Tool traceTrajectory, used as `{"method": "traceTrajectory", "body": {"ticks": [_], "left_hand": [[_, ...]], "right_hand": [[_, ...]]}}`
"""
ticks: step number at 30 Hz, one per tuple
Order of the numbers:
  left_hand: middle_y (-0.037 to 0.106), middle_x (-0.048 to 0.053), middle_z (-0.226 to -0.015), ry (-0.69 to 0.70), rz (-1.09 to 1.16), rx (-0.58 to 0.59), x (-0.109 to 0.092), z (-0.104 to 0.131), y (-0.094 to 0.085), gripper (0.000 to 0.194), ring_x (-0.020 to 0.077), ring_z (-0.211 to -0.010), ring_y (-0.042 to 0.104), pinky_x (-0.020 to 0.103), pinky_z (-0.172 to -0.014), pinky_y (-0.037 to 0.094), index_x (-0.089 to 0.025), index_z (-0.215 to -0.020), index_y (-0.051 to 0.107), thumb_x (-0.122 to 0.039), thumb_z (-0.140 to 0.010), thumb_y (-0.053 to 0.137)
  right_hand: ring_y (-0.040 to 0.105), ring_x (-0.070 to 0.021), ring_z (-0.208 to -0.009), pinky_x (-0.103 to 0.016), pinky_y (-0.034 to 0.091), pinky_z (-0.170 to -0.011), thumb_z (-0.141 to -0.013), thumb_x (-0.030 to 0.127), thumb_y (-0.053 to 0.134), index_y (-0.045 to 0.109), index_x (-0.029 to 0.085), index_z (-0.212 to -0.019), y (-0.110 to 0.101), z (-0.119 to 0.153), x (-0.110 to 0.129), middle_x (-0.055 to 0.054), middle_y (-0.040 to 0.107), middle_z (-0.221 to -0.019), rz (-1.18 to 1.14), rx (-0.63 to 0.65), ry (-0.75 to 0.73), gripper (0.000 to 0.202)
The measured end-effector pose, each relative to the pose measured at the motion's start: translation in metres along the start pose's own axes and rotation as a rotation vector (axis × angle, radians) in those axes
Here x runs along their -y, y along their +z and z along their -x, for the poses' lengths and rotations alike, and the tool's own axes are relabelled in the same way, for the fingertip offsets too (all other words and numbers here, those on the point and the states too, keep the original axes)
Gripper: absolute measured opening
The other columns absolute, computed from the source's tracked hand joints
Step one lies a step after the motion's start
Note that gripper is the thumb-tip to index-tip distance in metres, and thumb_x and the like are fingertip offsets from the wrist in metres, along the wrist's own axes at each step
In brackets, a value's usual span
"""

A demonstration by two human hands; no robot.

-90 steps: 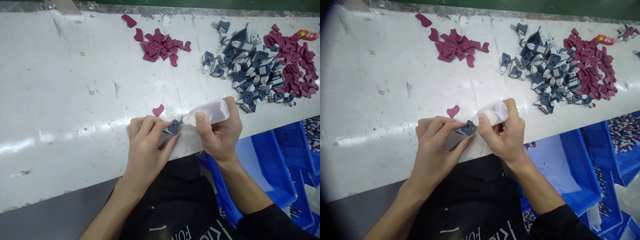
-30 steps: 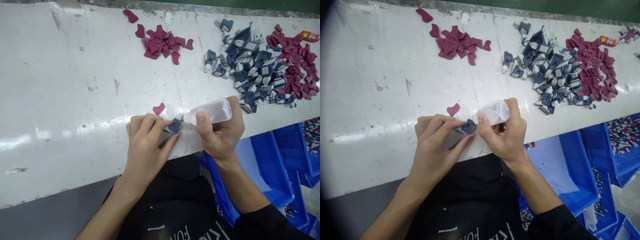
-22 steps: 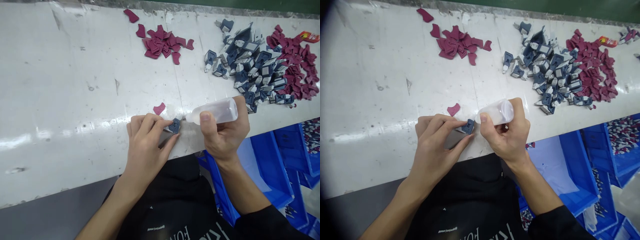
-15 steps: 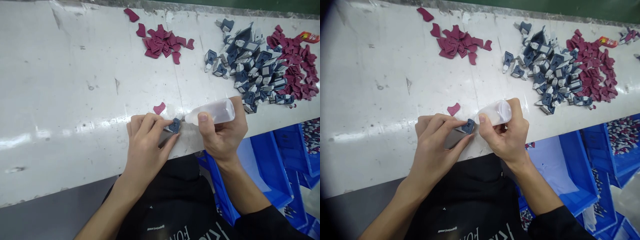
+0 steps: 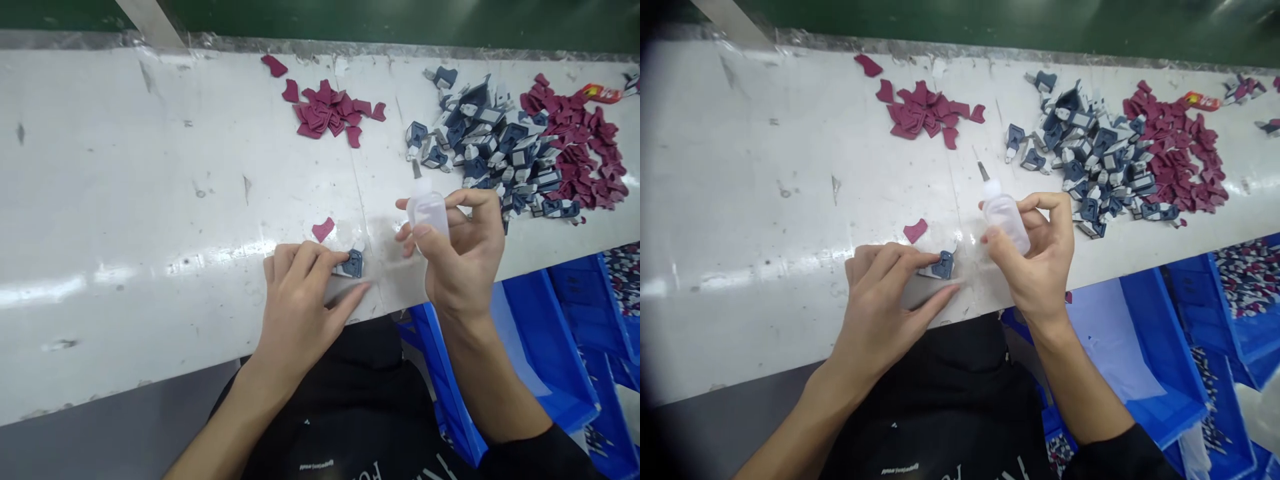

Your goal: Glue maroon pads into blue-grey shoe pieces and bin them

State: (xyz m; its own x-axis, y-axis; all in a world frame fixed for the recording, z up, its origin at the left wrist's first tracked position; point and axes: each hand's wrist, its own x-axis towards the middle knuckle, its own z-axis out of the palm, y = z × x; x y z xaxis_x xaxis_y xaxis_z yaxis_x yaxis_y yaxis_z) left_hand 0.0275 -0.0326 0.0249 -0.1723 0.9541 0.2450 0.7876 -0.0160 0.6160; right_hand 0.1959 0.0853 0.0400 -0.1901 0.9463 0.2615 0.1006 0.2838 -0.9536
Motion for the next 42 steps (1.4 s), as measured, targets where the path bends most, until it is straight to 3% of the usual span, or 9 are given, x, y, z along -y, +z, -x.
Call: {"method": "traceTrajectory", "body": {"ticks": [3, 6, 9, 14, 22, 25, 27, 33, 42], "left_hand": [[0.071, 0.006, -0.106, -0.028, 0.058, -0.027, 0.0, -0.004, -0.006, 0.016, 0.0266, -0.103, 0.06, 0.046, -0.097, 0.05, -0.02, -0.117, 0.07, -0.023, -0.102, 0.072], [0.069, 0.009, -0.107, -0.083, -0.023, -0.111, 0.006, -0.016, -0.011, 0.02, 0.0275, -0.101, 0.057, 0.047, -0.093, 0.051, -0.017, -0.122, 0.073, -0.018, -0.103, 0.067], [0.07, 0.011, -0.11, -0.112, -0.136, -0.093, 0.017, -0.03, -0.011, 0.024, 0.0312, -0.104, 0.055, 0.048, -0.09, 0.053, -0.018, -0.124, 0.076, -0.023, -0.1, 0.076], [0.075, 0.005, -0.097, -0.096, -0.118, -0.042, 0.022, -0.042, -0.011, 0.005, 0.0279, -0.096, 0.061, 0.045, -0.083, 0.054, -0.021, -0.097, 0.073, -0.023, -0.1, 0.077], [0.075, -0.002, -0.09, -0.186, 0.055, -0.09, -0.009, -0.03, -0.024, 0.012, 0.0196, -0.087, 0.064, 0.037, -0.077, 0.051, -0.024, -0.091, 0.073, -0.02, -0.093, 0.083], [0.073, -0.004, -0.087, -0.166, 0.124, -0.104, -0.023, -0.02, -0.023, 0.015, 0.0172, -0.086, 0.063, 0.035, -0.078, 0.051, -0.025, -0.093, 0.071, -0.014, -0.092, 0.082], [0.072, -0.003, -0.087, -0.139, 0.164, -0.13, -0.032, -0.014, -0.019, 0.016, 0.0163, -0.088, 0.062, 0.034, -0.08, 0.052, -0.024, -0.097, 0.07, -0.012, -0.094, 0.08], [0.072, -0.001, -0.093, -0.063, 0.161, -0.212, -0.047, -0.002, -0.004, 0.013, 0.0152, -0.09, 0.061, 0.031, -0.08, 0.053, -0.022, -0.106, 0.067, -0.015, -0.101, 0.077], [0.065, 0.012, -0.117, -0.124, -0.008, -0.118, -0.025, 0.002, 0.002, 0.037, 0.0298, -0.114, 0.058, 0.047, -0.097, 0.053, -0.016, -0.127, 0.066, -0.021, -0.093, 0.08]], "right_hand": [[0.077, -0.0321, -0.123, -0.056, 0.066, -0.104, -0.096, 0.027, 0.078, 0.066, 0.031, -0.129, -0.009, -0.006, -0.007, -0.008, 0.076, -0.122, 0.164, 0.023, -0.064, 0.035], [0.068, -0.0362, -0.14, -0.066, 0.054, -0.121, -0.102, 0.031, 0.073, 0.067, 0.032, -0.139, -0.016, -0.009, -0.015, -0.01, 0.071, -0.143, 0.356, 0.043, -0.101, 0.038], [0.07, -0.0353, -0.135, -0.064, 0.056, -0.116, -0.104, 0.034, 0.073, 0.061, 0.03, -0.142, -0.018, -0.01, -0.02, -0.013, 0.072, -0.145, 0.402, 0.086, -0.064, 0.04], [0.071, -0.0339, -0.133, -0.055, 0.06, -0.102, -0.103, 0.035, 0.075, 0.058, 0.029, -0.14, -0.018, -0.007, -0.021, -0.014, 0.072, -0.144, 0.417, 0.08, -0.045, 0.041], [0.071, -0.0318, -0.125, -0.054, 0.058, -0.107, -0.098, 0.03, 0.078, 0.061, 0.027, -0.132, -0.02, 0.004, -0.022, -0.012, 0.074, -0.138, 0.471, 0.071, 0.007, 0.038], [0.071, -0.0287, -0.117, -0.048, 0.061, -0.096, -0.094, 0.023, 0.078, 0.061, 0.027, -0.137, -0.019, 0.016, -0.012, -0.011, 0.07, -0.138, 0.466, -0.083, 0.003, 0.047], [0.071, -0.0235, -0.102, -0.04, 0.061, -0.083, -0.096, 0.021, 0.074, 0.067, 0.026, -0.127, -0.016, 0.029, 0.003, -0.008, 0.072, -0.123, 0.429, -0.178, 0.015, 0.032], [0.076, -0.0184, -0.08, -0.031, 0.065, -0.07, -0.102, 0.039, 0.081, 0.083, 0.026, -0.105, 0.002, 0.049, 0.04, -0.002, 0.08, -0.091, -0.072, 0.198, 0.458, 0.014], [0.074, -0.0175, -0.066, -0.03, 0.064, -0.059, -0.089, 0.048, 0.094, 0.085, 0.021, -0.094, 0.003, 0.015, 0.02, -0.002, 0.079, -0.073, -0.098, 0.239, 0.569, 0.029]]}}
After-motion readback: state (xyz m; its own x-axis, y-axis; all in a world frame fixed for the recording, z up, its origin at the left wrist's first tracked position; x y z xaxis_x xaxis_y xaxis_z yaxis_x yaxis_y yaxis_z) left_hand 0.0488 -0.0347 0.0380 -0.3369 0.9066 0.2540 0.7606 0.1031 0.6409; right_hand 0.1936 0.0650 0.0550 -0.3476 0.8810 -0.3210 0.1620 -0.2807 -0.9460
